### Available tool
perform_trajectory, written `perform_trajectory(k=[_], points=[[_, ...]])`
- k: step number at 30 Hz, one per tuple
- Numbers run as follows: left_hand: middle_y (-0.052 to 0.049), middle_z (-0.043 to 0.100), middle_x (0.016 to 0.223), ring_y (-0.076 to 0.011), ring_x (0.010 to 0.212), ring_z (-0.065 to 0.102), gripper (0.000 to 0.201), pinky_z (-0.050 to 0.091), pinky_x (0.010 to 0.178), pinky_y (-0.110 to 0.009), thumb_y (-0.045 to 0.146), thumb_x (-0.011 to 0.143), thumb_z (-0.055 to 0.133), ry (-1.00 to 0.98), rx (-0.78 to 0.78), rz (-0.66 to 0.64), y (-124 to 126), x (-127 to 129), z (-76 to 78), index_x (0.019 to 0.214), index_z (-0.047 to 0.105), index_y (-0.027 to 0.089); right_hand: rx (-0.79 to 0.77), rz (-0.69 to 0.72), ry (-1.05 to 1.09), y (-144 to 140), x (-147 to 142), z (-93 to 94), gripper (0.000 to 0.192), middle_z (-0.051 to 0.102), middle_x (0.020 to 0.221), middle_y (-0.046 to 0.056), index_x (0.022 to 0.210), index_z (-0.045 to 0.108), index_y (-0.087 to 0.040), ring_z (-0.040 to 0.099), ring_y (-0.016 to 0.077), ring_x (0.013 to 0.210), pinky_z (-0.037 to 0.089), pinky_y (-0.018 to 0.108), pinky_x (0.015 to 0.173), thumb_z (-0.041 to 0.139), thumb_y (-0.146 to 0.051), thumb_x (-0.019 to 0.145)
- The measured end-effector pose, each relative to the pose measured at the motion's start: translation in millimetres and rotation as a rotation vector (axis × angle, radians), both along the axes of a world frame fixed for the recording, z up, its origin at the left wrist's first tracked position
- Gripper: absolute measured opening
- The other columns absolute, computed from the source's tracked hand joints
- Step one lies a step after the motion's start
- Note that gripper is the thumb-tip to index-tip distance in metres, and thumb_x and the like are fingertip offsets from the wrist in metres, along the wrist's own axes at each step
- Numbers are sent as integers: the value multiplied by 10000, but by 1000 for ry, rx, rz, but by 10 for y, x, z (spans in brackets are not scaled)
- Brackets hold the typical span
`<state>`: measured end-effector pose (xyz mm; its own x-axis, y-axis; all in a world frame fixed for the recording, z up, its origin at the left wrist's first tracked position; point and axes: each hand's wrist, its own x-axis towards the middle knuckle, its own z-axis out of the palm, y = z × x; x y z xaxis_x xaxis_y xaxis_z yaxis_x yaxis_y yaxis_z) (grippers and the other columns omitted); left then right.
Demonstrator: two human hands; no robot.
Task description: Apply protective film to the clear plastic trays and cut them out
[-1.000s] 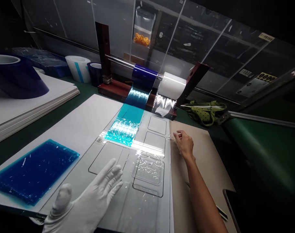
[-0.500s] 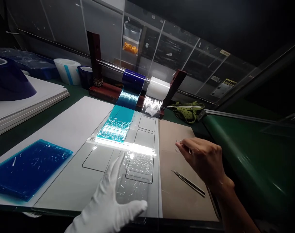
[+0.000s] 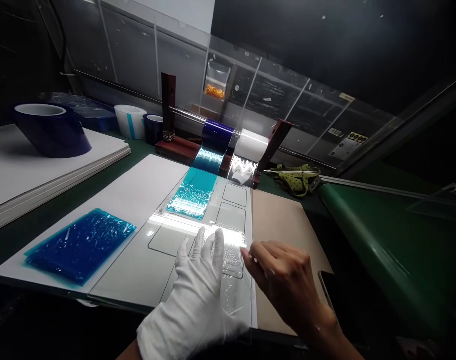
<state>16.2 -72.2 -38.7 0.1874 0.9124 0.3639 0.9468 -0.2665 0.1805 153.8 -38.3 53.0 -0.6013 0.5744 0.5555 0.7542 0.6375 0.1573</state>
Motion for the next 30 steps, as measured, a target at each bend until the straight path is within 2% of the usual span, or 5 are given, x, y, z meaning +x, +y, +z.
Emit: perform_trajectory(k=[3,10,16,23,30], points=[[-258,198,1533,-445,1371,243,1364,187,1104,-611,658,516,645,-128,-58,70,-43,-37,-46,1484,-100,51,-83,26,47,-42,-3,4,366,477,489,-44,570,472,-185,365,84,437,197,281,502,530,-212,931],[-209,471,1270,-399,1161,452,998,278,1061,-592,390,569,626,-178,149,39,-41,-216,21,1437,243,80,-779,-70,533,-93,213,-102,338,533,600,-35,975,604,-204,494,118,519,343,237,502,388,-463,972],[-177,493,1273,-377,1171,472,989,288,1075,-584,306,530,636,-257,155,8,-101,-275,52,1431,272,122,-875,-55,642,-162,129,-300,287,433,602,-46,845,583,-194,411,105,538,293,248,513,461,-434,944],[-171,506,1212,-352,1102,494,982,345,1006,-559,312,507,637,-368,248,-78,-106,-352,45,1410,301,119,-1217,7,943,-251,6,-377,333,458,538,-56,823,574,-177,389,77,487,305,217,489,433,-439,972],[-173,450,1194,-351,1118,471,912,410,956,-510,316,553,570,-648,315,-187,-115,-272,-135,1397,301,99,-1577,261,1304,-206,-25,-594,358,393,487,-78,747,607,-152,291,40,417,200,194,416,570,-474,899]])
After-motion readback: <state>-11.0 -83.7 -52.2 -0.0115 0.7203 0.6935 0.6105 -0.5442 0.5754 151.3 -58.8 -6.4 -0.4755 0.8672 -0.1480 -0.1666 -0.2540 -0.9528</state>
